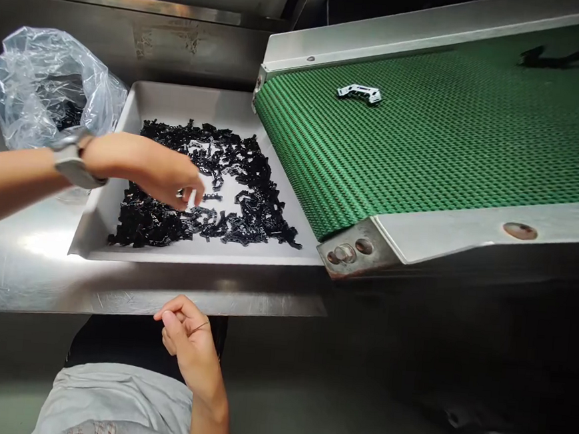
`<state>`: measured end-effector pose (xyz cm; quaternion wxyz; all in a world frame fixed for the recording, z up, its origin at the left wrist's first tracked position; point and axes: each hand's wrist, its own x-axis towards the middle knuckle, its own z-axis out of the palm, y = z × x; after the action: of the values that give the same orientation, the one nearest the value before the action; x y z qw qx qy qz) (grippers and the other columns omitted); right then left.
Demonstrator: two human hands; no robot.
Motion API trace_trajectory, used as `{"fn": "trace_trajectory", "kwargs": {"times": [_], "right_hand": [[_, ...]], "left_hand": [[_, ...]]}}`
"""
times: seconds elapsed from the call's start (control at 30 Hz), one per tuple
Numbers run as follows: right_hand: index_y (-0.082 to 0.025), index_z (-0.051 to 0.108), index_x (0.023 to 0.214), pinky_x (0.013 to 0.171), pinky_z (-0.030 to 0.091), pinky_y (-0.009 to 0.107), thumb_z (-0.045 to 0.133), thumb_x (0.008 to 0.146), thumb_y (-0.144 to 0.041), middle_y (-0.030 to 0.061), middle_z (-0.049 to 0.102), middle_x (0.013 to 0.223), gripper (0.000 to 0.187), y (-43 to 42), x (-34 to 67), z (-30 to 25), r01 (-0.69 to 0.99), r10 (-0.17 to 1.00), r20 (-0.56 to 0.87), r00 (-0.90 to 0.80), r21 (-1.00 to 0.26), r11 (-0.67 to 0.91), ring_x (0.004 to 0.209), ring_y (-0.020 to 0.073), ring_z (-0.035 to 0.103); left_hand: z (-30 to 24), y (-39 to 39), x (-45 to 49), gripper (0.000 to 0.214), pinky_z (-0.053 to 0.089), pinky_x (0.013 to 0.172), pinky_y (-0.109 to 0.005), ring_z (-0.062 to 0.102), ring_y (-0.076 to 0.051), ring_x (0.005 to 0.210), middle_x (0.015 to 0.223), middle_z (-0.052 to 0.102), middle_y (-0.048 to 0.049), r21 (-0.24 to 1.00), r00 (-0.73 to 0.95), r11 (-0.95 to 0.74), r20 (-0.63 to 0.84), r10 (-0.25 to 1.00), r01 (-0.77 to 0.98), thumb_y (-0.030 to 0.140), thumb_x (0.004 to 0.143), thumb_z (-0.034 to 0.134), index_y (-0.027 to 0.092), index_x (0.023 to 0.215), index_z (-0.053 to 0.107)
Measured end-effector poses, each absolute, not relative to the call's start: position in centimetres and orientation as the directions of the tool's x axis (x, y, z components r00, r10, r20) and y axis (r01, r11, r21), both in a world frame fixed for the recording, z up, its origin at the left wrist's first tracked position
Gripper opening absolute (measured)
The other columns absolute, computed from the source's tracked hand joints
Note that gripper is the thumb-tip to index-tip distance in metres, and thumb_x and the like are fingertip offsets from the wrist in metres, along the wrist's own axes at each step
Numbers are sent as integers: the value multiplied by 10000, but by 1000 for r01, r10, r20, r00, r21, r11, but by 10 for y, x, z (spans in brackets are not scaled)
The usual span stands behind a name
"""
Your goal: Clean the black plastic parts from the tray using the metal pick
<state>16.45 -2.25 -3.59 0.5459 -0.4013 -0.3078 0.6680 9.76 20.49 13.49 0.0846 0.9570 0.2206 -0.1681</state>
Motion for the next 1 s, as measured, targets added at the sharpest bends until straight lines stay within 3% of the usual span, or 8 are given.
{"fn": "trace_trajectory", "kwargs": {"times": [0.07,0.17,0.33,0.47,0.6,0.8,0.9,1.0], "right_hand": [[-176,598,777,414,115,219,705,841,-607,-115,335,530,449,-22,163,-36,-480,975,-206,-79,-850,-218,447,24,204],[-184,583,771,407,119,216,701,830,-630,-124,314,508,466,-24,163,-34,-480,975,-212,-69,-849,-219,431,24,198],[-198,554,771,400,117,212,675,834,-658,-142,265,488,480,-29,170,-33,-465,972,-232,-38,-857,-223,410,23,157],[-199,557,785,409,116,213,669,850,-641,-144,255,489,461,-28,177,-37,-460,969,-248,-17,-858,-227,418,26,152],[-201,555,784,410,113,214,668,856,-635,-146,246,484,454,-22,178,-42,-475,970,-239,-39,-850,-228,418,29,151],[-189,577,786,405,109,215,678,873,-591,-136,267,499,423,-17,175,-45,-494,975,-216,-60,-842,-217,421,26,158],[-187,584,788,405,119,212,680,869,-597,-132,279,506,428,-18,175,-45,-493,974,-223,-52,-842,-219,423,26,169],[-188,586,787,408,129,209,679,867,-602,-129,284,506,432,-20,176,-44,-483,970,-239,-47,-845,-231,427,27,176]], "left_hand": [[121,206,135,346,519,825,-350,699,-204,937,1189,756,-74,104,902,-925,-285,323,364,211,958,470,223,1206,711],[81,199,195,432,380,1098,-548,507,-331,1355,1538,528,-140,119,959,-961,-168,229,250,315,992,440,211,1387,582],[35,190,255,487,410,1025,-667,412,-407,1404,1540,517,-139,203,959,-943,-163,233,264,462,991,371,274,1396,565],[38,192,238,448,464,987,-616,441,-401,1367,1503,559,-78,257,948,-926,-230,221,279,476,947,423,344,1329,617],[54,195,179,401,505,939,-514,588,-349,1199,1353,669,-99,259,913,-911,-340,227,322,436,926,460,299,1226,688],[80,206,120,406,457,999,-482,608,-308,1226,1375,686,-79,203,845,-895,-459,272,398,453,904,518,323,1251,684],[97,219,134,383,487,912,-430,689,-278,1028,1175,778,-53,186,842,-891,-450,296,413,542,878,562,321,1130,747],[102,227,168,388,493,843,-375,682,-241,976,1194,755,-73,191,895,-907,-328,302,376,431,965,446,258,1188,712]]}}
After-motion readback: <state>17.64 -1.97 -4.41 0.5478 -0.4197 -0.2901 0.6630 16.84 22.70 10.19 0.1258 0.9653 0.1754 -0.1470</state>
